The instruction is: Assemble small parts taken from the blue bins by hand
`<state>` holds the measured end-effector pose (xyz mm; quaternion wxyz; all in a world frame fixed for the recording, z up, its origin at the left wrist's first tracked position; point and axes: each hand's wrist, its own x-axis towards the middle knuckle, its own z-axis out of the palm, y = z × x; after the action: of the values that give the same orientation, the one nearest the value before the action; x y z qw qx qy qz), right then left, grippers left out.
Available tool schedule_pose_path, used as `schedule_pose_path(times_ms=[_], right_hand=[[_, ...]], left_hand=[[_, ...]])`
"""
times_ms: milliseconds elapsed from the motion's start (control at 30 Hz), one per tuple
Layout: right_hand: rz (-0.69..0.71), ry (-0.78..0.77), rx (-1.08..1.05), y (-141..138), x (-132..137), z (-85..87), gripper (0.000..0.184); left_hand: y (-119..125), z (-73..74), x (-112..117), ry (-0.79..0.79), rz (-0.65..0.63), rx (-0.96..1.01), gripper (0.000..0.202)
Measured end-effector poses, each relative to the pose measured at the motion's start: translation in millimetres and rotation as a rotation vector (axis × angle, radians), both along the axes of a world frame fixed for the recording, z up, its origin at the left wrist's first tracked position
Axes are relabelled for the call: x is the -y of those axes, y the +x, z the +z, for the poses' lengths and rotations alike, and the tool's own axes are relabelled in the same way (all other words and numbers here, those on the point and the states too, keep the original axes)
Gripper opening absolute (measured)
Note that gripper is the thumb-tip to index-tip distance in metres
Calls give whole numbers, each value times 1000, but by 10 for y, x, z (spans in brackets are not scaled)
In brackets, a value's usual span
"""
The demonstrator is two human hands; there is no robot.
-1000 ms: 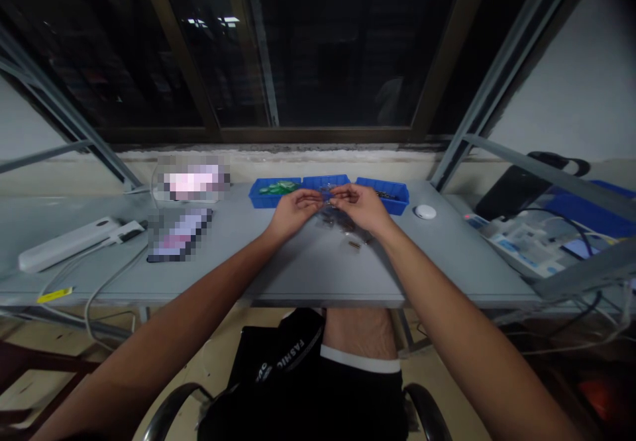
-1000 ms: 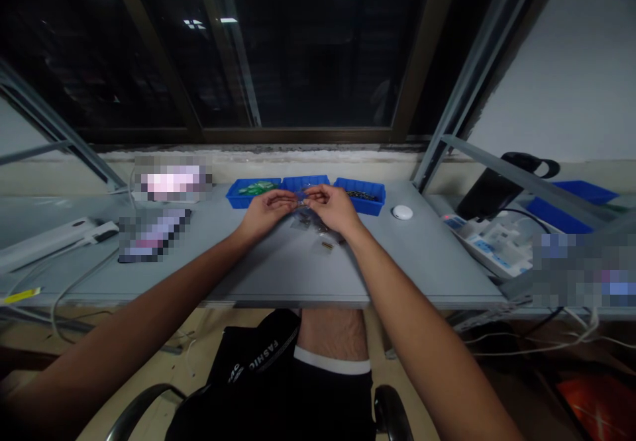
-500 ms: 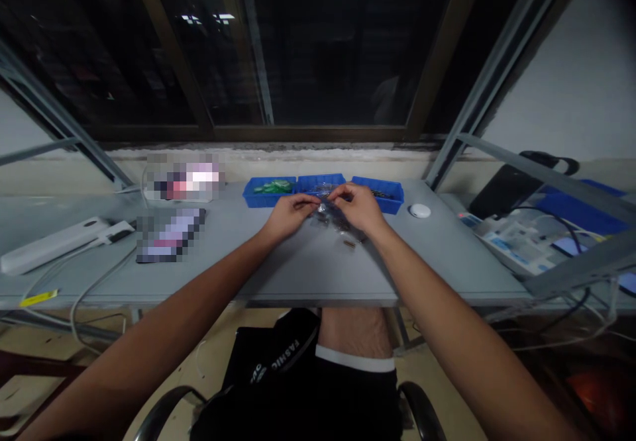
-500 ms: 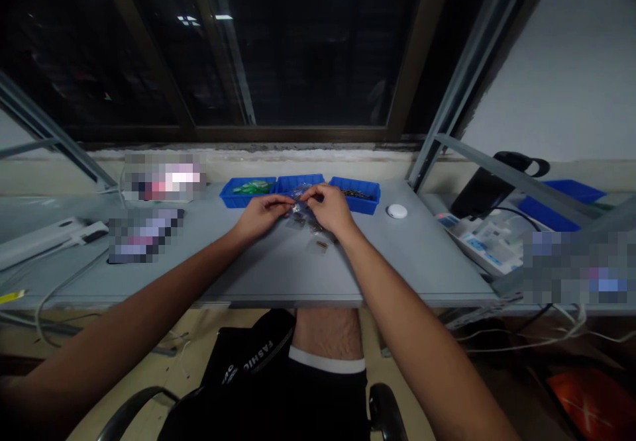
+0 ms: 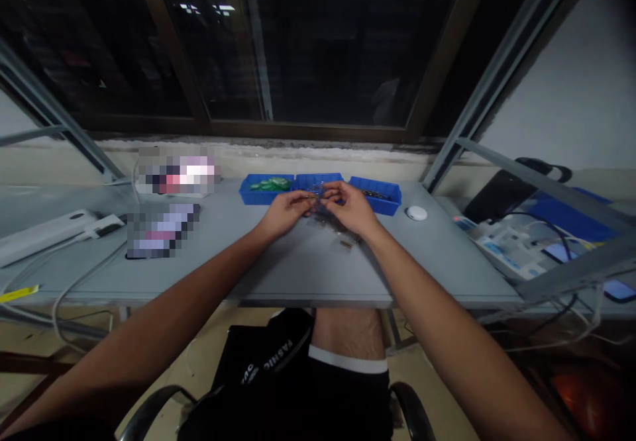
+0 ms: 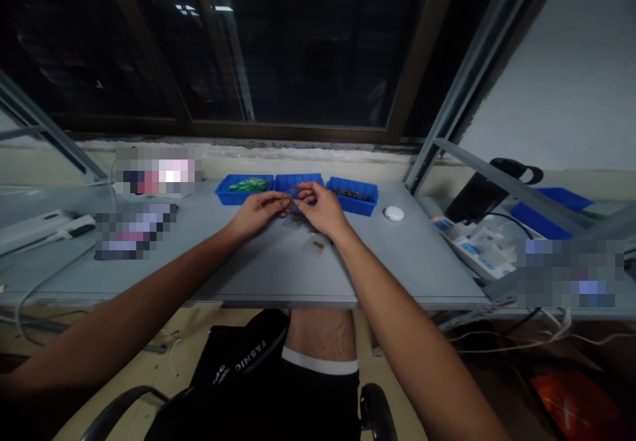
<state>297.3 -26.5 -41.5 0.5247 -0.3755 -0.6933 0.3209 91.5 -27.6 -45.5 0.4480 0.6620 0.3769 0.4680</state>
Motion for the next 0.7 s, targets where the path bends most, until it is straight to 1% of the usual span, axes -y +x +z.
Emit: schedule_pose_path(times_ms=[100, 167, 267, 333, 433, 533, 600, 700], right_hand=[[47, -44, -33, -4, 5, 13, 39], [43, -59, -48, -6, 21, 35, 35], [1, -41, -7, 9, 50, 75, 18], [-31, 20, 46, 31, 65, 100, 9], [-75, 120, 84, 68, 75, 122, 15], [-112, 146, 80, 85, 57, 102, 17], [-98, 119, 54, 78, 30, 63, 17], [-32, -31, -23, 43, -4, 0, 16]], left_hand=[[16, 44, 29, -24, -11, 67, 53], [14, 78, 47, -17, 0, 98, 50], [-12, 110, 55, 34, 0, 90, 38], [-34, 109, 45, 75, -16, 47, 34], [-53, 85, 20, 119, -31, 19, 30], [-62, 58, -5, 135, -35, 21, 25], [-70, 50, -15, 130, -25, 8, 24], [-84, 59, -13, 154, 13, -56, 22]])
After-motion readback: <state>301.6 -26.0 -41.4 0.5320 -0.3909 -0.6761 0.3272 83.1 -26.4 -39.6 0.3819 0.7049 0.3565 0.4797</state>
